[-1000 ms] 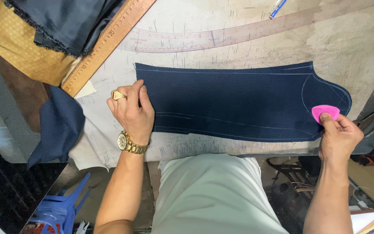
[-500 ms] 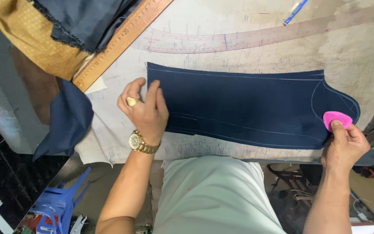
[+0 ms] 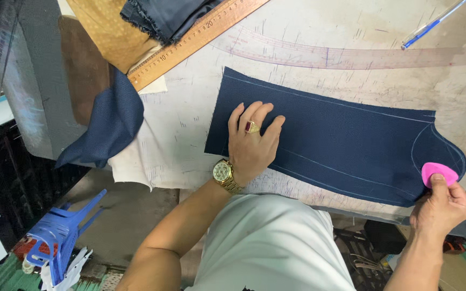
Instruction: The person marks a piece of blue fabric using a curved ruler and a pink chalk block, then irons the fabric while using a wooden block to press the seams.
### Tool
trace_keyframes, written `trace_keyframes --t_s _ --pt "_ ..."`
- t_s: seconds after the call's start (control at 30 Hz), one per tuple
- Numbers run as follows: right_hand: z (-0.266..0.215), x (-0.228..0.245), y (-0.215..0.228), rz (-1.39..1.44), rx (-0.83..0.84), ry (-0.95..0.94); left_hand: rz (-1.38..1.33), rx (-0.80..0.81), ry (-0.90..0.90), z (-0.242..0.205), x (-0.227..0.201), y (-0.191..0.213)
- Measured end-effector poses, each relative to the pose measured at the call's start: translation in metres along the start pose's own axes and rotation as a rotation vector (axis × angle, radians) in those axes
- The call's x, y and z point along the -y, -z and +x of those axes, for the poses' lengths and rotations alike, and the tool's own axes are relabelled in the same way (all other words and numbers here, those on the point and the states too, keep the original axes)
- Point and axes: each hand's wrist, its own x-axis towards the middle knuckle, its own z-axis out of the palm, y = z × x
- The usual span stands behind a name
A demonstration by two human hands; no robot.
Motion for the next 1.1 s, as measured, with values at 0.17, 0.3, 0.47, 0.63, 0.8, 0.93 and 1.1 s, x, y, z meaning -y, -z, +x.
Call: trace_keyframes --t_s 0.17,0.3,0.47,0.63,0.8,0.93,1.1 --pt "0.007 -0.007 -0.002 0.029 -0.007 0.008 0.054 0.033 0.068 0.003 0.013 0.006" --pt "0.001 -0.003 -0.004 0.096 -0.008 0.036 0.092 0.036 0.036 0.004 0.016 0.009" --pt "-0.004 0.012 -0.013 0.157 -0.035 -0.016 0.044 0.042 0.007 -0.005 0.025 0.014" --pt "-0.007 0.026 0.005 0.141 0.062 -0.102 0.018 0.057 -0.014 -0.026 0.045 0.05" --pt "-0.001 0.015 0.023 0.047 0.249 -0.089 0.047 -0.089 0.204 -0.061 0.073 0.093" --pt "0.0 0.004 0.032 -0.014 0.316 0.003 0.034 -0.137 0.187 -0.081 0.064 0.085" --pt "-0.008 0.019 0.033 0.086 0.42 0.028 0.219 -0.013 0.285 -0.087 0.051 0.043"
